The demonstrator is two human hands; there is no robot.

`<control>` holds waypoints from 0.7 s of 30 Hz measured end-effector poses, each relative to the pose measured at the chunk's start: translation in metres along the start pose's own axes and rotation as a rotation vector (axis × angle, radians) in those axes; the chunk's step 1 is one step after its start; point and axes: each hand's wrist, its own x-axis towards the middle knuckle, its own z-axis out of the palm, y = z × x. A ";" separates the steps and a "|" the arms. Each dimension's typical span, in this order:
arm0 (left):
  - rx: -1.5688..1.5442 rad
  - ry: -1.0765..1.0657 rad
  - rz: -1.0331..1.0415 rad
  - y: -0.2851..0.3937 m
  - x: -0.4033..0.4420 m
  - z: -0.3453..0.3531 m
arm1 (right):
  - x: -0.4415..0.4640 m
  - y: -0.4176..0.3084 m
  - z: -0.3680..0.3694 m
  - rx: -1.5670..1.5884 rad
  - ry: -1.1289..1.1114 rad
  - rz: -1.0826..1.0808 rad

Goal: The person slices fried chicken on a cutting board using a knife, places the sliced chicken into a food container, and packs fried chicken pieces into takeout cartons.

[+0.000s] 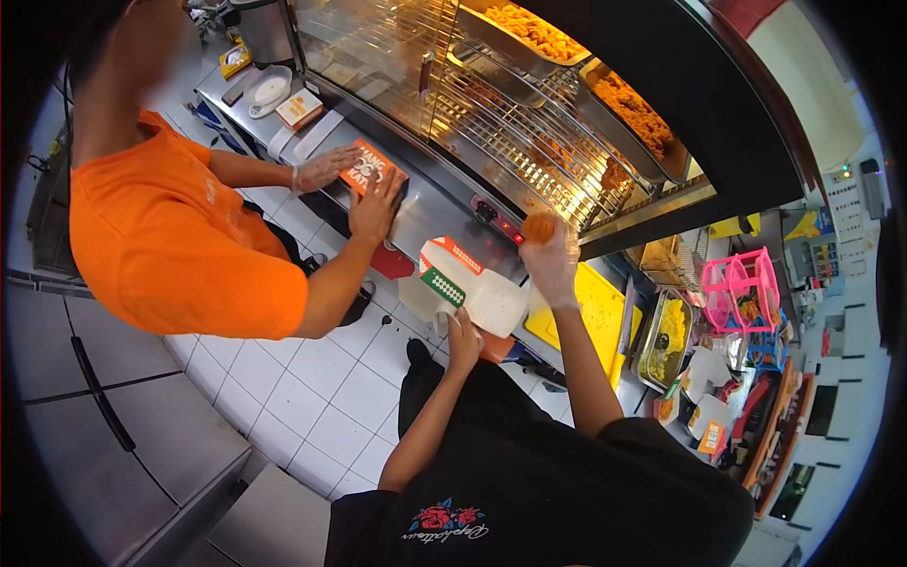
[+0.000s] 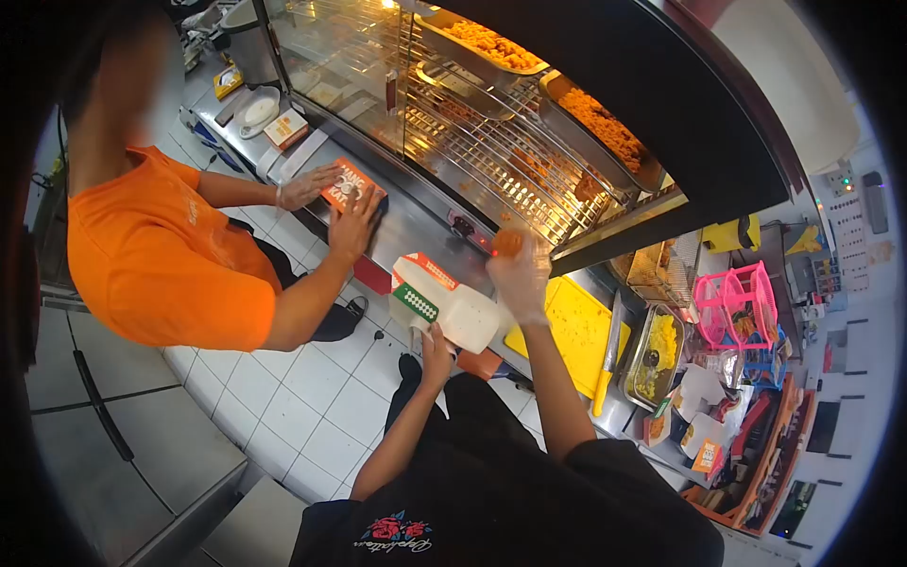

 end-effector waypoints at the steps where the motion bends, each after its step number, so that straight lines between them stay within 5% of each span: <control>1: -0.002 0.027 0.061 0.001 -0.004 -0.004 | 0.024 0.000 0.009 -0.017 0.039 -0.051; 3: 0.002 0.077 0.184 -0.003 -0.019 -0.015 | 0.052 0.004 0.021 -0.074 0.089 0.061; 4: -0.050 0.029 0.086 -0.034 -0.019 -0.031 | 0.067 0.010 0.028 -0.100 0.114 0.113; 5: -0.022 0.006 0.032 -0.041 -0.028 -0.045 | 0.079 0.050 0.047 -0.212 0.239 -0.173; 6: 0.006 -0.017 -0.022 -0.046 -0.037 -0.060 | 0.087 0.072 0.066 -0.312 0.299 -0.122; 9: -0.036 -0.039 -0.060 -0.050 -0.057 -0.090 | 0.095 0.086 0.073 -0.470 0.158 0.052; 13: -0.003 0.075 -0.112 -0.031 -0.080 -0.110 | 0.067 0.027 0.067 -0.815 0.117 0.025; 14: -0.011 0.089 -0.095 -0.043 -0.079 -0.114 | 0.061 -0.012 0.060 -0.817 0.332 -0.176; 16: -0.055 0.145 -0.112 -0.037 -0.078 -0.109 | 0.068 -0.022 0.091 -0.253 -0.019 -0.180; 18: -0.032 0.139 -0.141 -0.029 -0.080 -0.108 | 0.102 -0.016 0.128 -0.046 -0.111 -0.216; 21: 0.036 0.065 -0.134 -0.026 -0.075 -0.108 | 0.182 -0.008 0.175 -0.265 0.048 -0.263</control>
